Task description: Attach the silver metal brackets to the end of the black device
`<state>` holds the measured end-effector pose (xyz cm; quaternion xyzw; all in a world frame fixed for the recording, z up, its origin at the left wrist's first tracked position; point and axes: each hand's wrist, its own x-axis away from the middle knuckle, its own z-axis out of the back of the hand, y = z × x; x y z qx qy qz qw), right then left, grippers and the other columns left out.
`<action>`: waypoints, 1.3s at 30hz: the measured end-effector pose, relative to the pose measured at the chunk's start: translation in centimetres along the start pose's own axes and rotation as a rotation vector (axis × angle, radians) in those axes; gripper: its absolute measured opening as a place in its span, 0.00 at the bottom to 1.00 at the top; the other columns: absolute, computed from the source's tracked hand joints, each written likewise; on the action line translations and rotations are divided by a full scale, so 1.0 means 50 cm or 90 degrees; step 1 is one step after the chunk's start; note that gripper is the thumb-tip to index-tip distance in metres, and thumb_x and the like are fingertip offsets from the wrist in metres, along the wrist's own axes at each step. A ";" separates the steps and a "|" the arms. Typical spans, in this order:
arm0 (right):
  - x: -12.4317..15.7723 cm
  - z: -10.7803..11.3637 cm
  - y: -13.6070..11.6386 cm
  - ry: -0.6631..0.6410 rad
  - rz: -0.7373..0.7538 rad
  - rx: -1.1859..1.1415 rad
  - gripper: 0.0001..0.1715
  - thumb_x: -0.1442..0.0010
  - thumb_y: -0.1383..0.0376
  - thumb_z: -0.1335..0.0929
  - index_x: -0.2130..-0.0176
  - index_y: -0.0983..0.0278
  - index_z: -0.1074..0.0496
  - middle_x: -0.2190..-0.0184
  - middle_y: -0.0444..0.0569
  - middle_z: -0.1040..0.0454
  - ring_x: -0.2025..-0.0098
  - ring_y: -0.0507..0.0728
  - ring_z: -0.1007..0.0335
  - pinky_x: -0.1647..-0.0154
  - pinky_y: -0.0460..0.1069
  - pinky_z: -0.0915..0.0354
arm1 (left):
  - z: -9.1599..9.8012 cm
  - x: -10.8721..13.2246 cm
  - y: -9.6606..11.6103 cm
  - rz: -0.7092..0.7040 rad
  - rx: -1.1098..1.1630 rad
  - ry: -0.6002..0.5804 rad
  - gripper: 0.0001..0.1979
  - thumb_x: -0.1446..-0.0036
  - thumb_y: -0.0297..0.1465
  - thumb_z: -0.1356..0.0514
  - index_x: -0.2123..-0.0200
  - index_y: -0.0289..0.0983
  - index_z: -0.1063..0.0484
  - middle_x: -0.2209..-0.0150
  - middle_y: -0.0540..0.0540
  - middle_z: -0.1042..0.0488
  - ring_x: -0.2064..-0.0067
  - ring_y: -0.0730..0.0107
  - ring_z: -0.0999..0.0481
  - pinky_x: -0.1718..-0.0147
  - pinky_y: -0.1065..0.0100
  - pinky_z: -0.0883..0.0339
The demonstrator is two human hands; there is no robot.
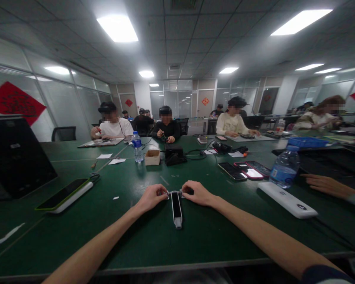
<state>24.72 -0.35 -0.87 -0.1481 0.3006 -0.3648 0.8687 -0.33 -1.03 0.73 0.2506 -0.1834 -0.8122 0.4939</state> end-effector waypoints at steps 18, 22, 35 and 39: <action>0.001 0.006 -0.009 -0.013 -0.009 0.005 0.07 0.42 0.65 0.32 0.62 0.66 0.28 0.65 0.48 0.28 0.64 0.53 0.32 0.63 0.49 0.34 | 0.012 0.001 0.009 0.022 -0.013 -0.015 0.12 0.45 0.35 0.45 0.66 0.36 0.22 0.68 0.46 0.22 0.66 0.62 0.25 0.67 0.67 0.35; 0.001 0.002 -0.006 -0.009 -0.009 -0.001 0.07 0.43 0.66 0.32 0.62 0.66 0.28 0.65 0.48 0.28 0.65 0.53 0.32 0.63 0.49 0.34 | 0.006 -0.001 0.005 0.012 0.008 0.003 0.15 0.44 0.36 0.46 0.65 0.35 0.23 0.67 0.46 0.22 0.66 0.64 0.25 0.67 0.68 0.34; -0.003 0.004 -0.005 -0.006 0.006 0.023 0.07 0.44 0.66 0.31 0.62 0.66 0.28 0.65 0.48 0.27 0.64 0.53 0.32 0.63 0.48 0.35 | 0.004 0.001 0.013 0.016 -0.012 -0.001 0.17 0.44 0.40 0.48 0.65 0.35 0.24 0.69 0.46 0.23 0.68 0.63 0.26 0.68 0.67 0.35; -0.007 0.006 -0.011 0.004 0.009 0.058 0.08 0.43 0.66 0.31 0.62 0.67 0.28 0.65 0.49 0.27 0.64 0.53 0.33 0.61 0.48 0.36 | 0.004 -0.001 0.016 0.013 -0.006 0.006 0.17 0.44 0.41 0.47 0.67 0.36 0.25 0.71 0.46 0.23 0.69 0.63 0.26 0.69 0.67 0.35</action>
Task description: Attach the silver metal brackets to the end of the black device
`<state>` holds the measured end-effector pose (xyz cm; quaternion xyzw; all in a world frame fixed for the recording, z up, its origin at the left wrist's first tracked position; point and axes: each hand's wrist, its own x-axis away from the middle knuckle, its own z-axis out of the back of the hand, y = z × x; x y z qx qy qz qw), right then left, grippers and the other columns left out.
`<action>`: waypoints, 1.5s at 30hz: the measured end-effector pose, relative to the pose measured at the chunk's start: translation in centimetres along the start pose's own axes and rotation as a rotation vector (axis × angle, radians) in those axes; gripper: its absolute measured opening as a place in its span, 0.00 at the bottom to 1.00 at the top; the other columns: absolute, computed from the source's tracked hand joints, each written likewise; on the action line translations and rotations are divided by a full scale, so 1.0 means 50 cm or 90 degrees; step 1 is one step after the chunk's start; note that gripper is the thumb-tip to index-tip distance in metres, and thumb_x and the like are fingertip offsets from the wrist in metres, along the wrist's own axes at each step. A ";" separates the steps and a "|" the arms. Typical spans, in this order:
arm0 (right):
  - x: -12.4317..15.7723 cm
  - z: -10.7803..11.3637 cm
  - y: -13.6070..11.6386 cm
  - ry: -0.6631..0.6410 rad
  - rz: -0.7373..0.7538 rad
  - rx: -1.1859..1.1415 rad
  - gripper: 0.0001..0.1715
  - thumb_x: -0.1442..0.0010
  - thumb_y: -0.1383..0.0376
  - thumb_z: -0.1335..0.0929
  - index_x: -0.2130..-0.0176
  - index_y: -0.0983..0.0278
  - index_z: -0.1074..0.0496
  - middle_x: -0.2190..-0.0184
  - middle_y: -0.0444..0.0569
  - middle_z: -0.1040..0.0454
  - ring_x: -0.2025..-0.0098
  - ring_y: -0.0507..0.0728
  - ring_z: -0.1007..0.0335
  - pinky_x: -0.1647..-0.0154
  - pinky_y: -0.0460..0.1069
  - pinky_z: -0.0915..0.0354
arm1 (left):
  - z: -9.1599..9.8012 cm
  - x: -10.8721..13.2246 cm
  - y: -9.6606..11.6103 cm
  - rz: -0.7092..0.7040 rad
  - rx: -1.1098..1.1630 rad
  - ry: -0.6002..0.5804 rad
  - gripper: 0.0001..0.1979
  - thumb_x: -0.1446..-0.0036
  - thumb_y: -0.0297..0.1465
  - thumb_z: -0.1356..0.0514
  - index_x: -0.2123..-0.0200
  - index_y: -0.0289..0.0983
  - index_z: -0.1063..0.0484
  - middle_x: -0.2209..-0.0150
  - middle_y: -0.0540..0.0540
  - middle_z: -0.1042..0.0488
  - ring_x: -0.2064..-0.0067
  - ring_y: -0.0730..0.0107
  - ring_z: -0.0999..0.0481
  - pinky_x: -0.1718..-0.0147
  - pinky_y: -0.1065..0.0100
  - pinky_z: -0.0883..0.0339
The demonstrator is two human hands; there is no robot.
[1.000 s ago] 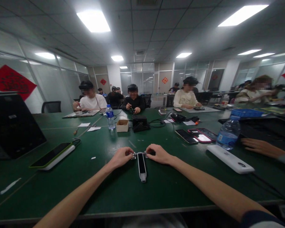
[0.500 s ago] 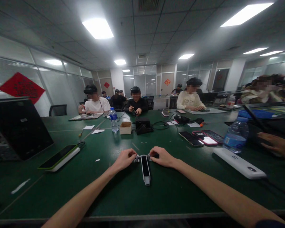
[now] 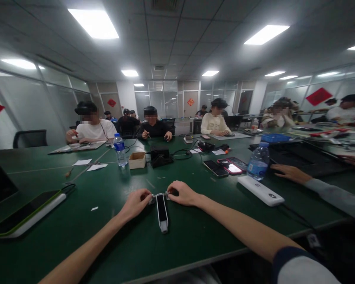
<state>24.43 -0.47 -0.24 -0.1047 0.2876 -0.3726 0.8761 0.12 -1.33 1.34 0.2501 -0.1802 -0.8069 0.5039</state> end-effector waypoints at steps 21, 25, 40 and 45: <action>-0.019 0.004 -0.117 -0.077 0.051 0.190 0.18 0.35 0.56 0.40 0.58 0.67 0.31 0.65 0.53 0.25 0.66 0.57 0.29 0.63 0.52 0.35 | -0.001 0.007 -0.012 -0.036 -0.026 0.013 0.18 0.45 0.45 0.46 0.66 0.37 0.26 0.77 0.51 0.28 0.76 0.67 0.30 0.75 0.70 0.38; -0.040 0.022 -0.176 -0.197 -0.094 0.198 0.31 0.37 0.48 0.41 0.51 0.72 0.34 0.63 0.60 0.25 0.65 0.64 0.26 0.67 0.57 0.31 | 0.002 0.014 -0.004 -0.044 -0.026 0.049 0.18 0.45 0.45 0.46 0.67 0.37 0.26 0.77 0.50 0.28 0.75 0.68 0.29 0.75 0.71 0.37; -0.101 0.069 0.081 -0.111 -0.400 0.241 0.21 0.44 0.64 0.34 0.52 0.71 0.37 0.58 0.67 0.26 0.56 0.68 0.27 0.61 0.57 0.33 | 0.012 0.018 0.003 0.000 -0.025 0.037 0.16 0.45 0.43 0.47 0.66 0.38 0.27 0.76 0.50 0.28 0.74 0.68 0.30 0.73 0.69 0.35; -0.099 0.116 0.210 -0.076 -0.524 0.269 0.23 0.39 0.64 0.38 0.47 0.73 0.42 0.51 0.69 0.32 0.49 0.69 0.33 0.54 0.58 0.37 | 0.006 0.017 0.002 -0.024 -0.033 0.012 0.15 0.44 0.40 0.48 0.66 0.37 0.28 0.75 0.50 0.29 0.74 0.69 0.31 0.72 0.70 0.36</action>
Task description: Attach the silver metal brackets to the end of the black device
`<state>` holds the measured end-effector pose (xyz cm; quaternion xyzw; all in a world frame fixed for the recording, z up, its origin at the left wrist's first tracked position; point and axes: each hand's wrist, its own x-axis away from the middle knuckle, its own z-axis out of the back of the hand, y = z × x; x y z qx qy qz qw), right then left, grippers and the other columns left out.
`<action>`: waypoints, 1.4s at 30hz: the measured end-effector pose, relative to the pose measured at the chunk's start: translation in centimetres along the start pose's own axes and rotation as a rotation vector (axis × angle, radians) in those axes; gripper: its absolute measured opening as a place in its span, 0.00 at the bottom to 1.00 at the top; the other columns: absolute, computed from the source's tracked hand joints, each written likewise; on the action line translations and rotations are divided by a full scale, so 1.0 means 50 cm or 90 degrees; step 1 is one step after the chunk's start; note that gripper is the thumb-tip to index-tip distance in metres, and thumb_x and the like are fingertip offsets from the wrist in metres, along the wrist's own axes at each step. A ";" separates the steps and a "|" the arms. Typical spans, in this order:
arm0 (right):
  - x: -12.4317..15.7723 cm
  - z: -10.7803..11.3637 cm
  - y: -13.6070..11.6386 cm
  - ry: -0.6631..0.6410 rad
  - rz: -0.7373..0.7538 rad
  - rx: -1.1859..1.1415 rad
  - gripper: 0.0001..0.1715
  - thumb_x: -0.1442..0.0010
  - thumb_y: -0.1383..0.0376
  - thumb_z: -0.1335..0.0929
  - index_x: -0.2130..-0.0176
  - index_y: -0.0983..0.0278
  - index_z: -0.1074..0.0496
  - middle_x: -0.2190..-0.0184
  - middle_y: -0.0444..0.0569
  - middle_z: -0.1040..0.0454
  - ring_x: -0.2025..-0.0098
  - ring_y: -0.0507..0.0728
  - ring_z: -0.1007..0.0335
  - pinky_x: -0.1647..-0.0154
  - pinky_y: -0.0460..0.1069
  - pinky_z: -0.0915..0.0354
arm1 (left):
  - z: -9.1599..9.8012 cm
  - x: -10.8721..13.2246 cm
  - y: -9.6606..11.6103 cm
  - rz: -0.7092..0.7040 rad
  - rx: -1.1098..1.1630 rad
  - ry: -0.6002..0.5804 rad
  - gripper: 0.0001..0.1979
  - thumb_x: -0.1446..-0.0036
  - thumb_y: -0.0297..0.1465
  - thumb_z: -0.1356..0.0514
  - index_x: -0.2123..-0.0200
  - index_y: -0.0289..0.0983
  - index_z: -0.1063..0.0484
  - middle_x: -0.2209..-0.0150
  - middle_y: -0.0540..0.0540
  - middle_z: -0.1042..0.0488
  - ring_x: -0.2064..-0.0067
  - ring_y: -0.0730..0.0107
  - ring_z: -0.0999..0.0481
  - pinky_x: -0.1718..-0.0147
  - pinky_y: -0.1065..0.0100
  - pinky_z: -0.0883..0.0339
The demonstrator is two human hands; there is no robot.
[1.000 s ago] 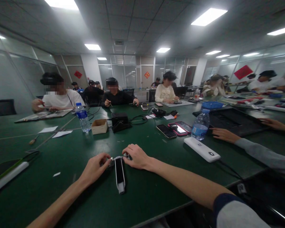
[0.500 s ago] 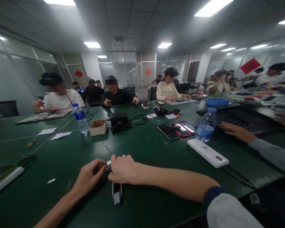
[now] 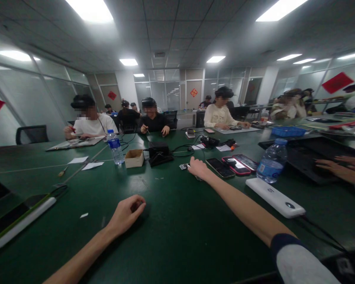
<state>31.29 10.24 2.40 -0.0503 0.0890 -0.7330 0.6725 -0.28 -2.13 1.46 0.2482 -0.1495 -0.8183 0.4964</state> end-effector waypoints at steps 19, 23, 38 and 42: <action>-0.153 -0.063 0.057 0.074 0.055 0.055 0.19 0.37 0.71 0.40 0.47 0.60 0.34 0.47 0.57 0.42 0.46 0.62 0.47 0.51 0.52 0.43 | -0.014 0.001 -0.016 -0.050 0.011 -0.024 0.12 0.42 0.36 0.47 0.66 0.36 0.28 0.73 0.49 0.28 0.72 0.70 0.30 0.70 0.70 0.37; -0.177 -0.068 0.058 0.069 0.029 0.078 0.19 0.36 0.71 0.40 0.47 0.60 0.32 0.47 0.58 0.42 0.45 0.63 0.48 0.51 0.54 0.43 | -0.015 0.001 -0.016 -0.035 0.015 -0.038 0.12 0.42 0.36 0.46 0.66 0.36 0.28 0.72 0.48 0.27 0.72 0.70 0.30 0.70 0.70 0.37; -0.194 -0.084 0.065 0.078 0.024 0.116 0.27 0.37 0.70 0.38 0.40 0.55 0.41 0.44 0.57 0.45 0.44 0.63 0.48 0.52 0.54 0.41 | -0.019 0.002 -0.017 -0.032 0.038 -0.057 0.11 0.42 0.35 0.46 0.64 0.35 0.27 0.70 0.47 0.26 0.70 0.69 0.30 0.70 0.70 0.37; -0.194 -0.089 0.067 0.070 0.035 0.119 0.21 0.37 0.70 0.37 0.46 0.56 0.33 0.45 0.56 0.44 0.44 0.63 0.47 0.52 0.53 0.42 | -0.019 0.003 -0.018 -0.046 0.028 -0.058 0.11 0.41 0.35 0.46 0.64 0.35 0.27 0.69 0.47 0.26 0.70 0.69 0.29 0.69 0.70 0.37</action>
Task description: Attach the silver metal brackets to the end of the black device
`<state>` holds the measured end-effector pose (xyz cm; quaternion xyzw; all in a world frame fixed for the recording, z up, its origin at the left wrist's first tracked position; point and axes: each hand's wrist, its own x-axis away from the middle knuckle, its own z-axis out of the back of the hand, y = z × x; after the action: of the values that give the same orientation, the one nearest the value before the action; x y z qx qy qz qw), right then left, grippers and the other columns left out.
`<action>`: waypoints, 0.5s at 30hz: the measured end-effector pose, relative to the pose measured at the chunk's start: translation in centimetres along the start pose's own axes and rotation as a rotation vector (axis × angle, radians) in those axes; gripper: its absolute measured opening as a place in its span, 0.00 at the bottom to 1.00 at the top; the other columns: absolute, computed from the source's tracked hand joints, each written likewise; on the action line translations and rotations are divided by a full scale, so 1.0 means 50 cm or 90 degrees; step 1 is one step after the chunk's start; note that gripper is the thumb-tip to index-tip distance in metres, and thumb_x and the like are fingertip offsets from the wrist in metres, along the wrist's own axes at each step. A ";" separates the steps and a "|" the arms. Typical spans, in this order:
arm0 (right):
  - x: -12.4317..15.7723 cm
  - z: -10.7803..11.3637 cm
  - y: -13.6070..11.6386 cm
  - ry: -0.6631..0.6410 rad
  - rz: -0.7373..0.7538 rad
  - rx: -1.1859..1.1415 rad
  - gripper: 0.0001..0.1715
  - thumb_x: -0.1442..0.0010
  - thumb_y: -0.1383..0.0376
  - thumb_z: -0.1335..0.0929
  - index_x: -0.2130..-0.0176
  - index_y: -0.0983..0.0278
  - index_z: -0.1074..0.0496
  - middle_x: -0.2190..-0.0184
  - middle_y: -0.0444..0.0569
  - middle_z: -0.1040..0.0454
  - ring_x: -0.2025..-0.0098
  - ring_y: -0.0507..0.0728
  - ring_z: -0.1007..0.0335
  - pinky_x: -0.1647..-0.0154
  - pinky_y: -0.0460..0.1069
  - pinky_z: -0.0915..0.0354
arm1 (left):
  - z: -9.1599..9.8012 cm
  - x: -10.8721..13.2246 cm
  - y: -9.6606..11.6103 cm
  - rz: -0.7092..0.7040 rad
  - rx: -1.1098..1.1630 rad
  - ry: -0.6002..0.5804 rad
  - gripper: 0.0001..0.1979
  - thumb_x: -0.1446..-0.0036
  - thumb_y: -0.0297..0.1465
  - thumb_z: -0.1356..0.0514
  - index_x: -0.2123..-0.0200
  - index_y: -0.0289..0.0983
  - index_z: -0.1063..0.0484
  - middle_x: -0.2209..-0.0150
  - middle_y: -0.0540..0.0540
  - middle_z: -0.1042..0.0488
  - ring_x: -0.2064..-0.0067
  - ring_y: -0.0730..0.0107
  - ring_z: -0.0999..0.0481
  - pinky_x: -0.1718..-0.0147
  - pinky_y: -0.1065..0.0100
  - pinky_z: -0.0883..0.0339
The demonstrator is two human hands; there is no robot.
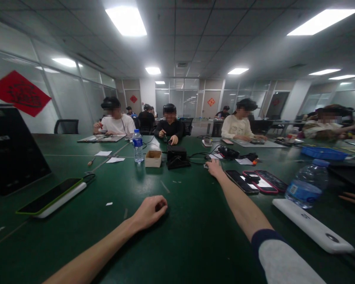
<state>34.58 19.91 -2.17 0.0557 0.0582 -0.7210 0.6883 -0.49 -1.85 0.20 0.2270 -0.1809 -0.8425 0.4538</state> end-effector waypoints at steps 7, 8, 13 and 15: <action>0.010 -0.005 0.000 0.026 0.012 -0.010 0.28 0.39 0.73 0.38 0.41 0.56 0.39 0.43 0.57 0.46 0.44 0.63 0.48 0.53 0.53 0.41 | -0.009 -0.001 -0.011 -0.021 -0.006 0.013 0.10 0.41 0.34 0.46 0.65 0.35 0.28 0.71 0.48 0.27 0.71 0.70 0.30 0.70 0.71 0.38; 0.011 -0.005 0.000 0.026 0.016 -0.010 0.27 0.39 0.73 0.38 0.43 0.56 0.37 0.43 0.57 0.46 0.44 0.63 0.47 0.53 0.52 0.40 | -0.010 -0.001 -0.012 -0.023 -0.002 0.013 0.10 0.41 0.34 0.46 0.65 0.35 0.28 0.72 0.48 0.27 0.71 0.71 0.30 0.70 0.71 0.38; 0.008 -0.007 -0.002 0.020 0.029 -0.010 0.27 0.40 0.74 0.39 0.43 0.57 0.35 0.43 0.57 0.45 0.43 0.65 0.47 0.53 0.55 0.40 | -0.011 0.000 -0.014 -0.020 0.008 0.013 0.10 0.41 0.34 0.46 0.65 0.35 0.27 0.72 0.48 0.27 0.72 0.71 0.31 0.71 0.71 0.38; 0.008 -0.007 -0.002 0.028 0.026 -0.011 0.30 0.40 0.74 0.38 0.40 0.56 0.39 0.41 0.58 0.47 0.43 0.66 0.48 0.53 0.56 0.40 | -0.011 0.000 -0.013 -0.016 0.006 0.010 0.10 0.41 0.34 0.46 0.65 0.35 0.27 0.71 0.48 0.27 0.72 0.71 0.30 0.71 0.71 0.37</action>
<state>34.44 19.57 -2.60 0.0664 0.0785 -0.7046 0.7021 -0.63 -1.56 -0.58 0.2378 -0.1789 -0.8454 0.4436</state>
